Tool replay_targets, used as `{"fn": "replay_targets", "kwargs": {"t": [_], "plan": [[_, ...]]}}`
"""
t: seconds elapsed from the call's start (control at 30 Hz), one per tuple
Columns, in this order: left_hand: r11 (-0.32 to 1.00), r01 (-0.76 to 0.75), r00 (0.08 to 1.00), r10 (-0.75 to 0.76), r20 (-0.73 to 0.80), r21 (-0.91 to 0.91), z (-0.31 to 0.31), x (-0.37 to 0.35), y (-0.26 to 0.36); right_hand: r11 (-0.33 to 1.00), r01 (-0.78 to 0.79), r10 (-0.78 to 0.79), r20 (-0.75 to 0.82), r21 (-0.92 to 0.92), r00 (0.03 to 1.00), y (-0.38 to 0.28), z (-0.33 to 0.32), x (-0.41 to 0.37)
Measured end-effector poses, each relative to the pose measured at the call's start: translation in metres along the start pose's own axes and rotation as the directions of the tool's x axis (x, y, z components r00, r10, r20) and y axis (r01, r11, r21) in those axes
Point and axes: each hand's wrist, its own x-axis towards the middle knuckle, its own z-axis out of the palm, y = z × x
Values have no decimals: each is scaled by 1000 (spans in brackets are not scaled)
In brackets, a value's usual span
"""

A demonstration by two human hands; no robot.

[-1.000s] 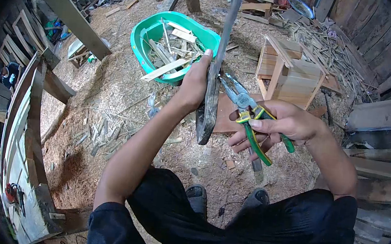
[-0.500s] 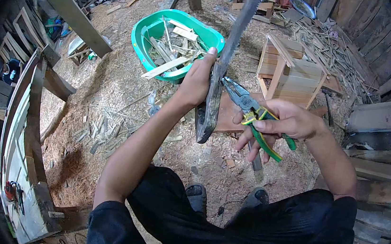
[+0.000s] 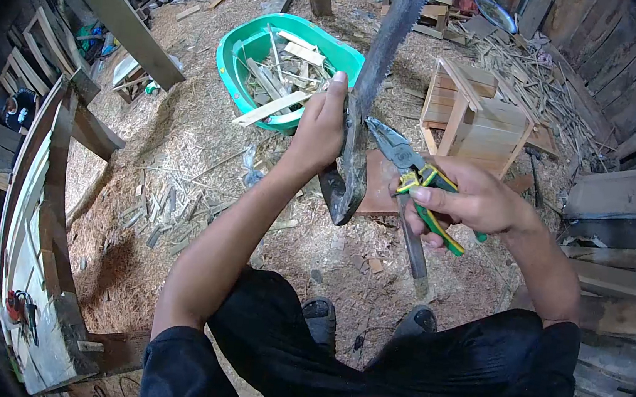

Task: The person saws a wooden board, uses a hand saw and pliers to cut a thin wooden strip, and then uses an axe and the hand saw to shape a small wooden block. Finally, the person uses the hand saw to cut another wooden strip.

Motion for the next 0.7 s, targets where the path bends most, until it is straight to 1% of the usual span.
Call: {"fn": "replay_targets", "kwargs": {"t": [0.07, 0.13, 0.17, 0.27, 0.37, 0.47, 0.57, 0.67, 0.7], "plan": [[1000, -7, 1000, 7, 6, -19, 2, -2, 7, 995, 21, -25, 45, 96, 999, 2, -3, 0], [1000, 20, 1000, -20, 15, -9, 3, -2, 6, 983, 29, -46, 89, 184, 995, 5, -8, -1], [999, 34, 999, -34, 21, -4, 3, -2, 6, 994, -4, -6, 94, 105, 996, 6, -16, -1], [996, 77, 994, -73, 87, -46, 3, -2, 5, 997, -48, 41, 121, 56, 992, 5, -21, -4], [987, 158, 982, -154, 111, -21, 2, -2, 9, 998, 43, -38, 91, -54, 995, 7, -20, -3], [978, 200, 971, -188, 149, -66, 1, 1, 6, 990, 55, -48, 56, -131, 997, 6, -17, 0], [973, 227, 968, -222, 113, -38, 2, 1, 7, 970, 40, -38, 16, -241, 999, 3, -16, -1], [997, 13, 997, -18, 70, 70, 0, 4, 1, 979, 52, -54, -3, -197, 999, 3, -12, -1], [997, 0, 998, -5, 63, 77, 0, 4, 0, 980, 32, -39, -30, -198, 999, 1, -10, -2]]}}
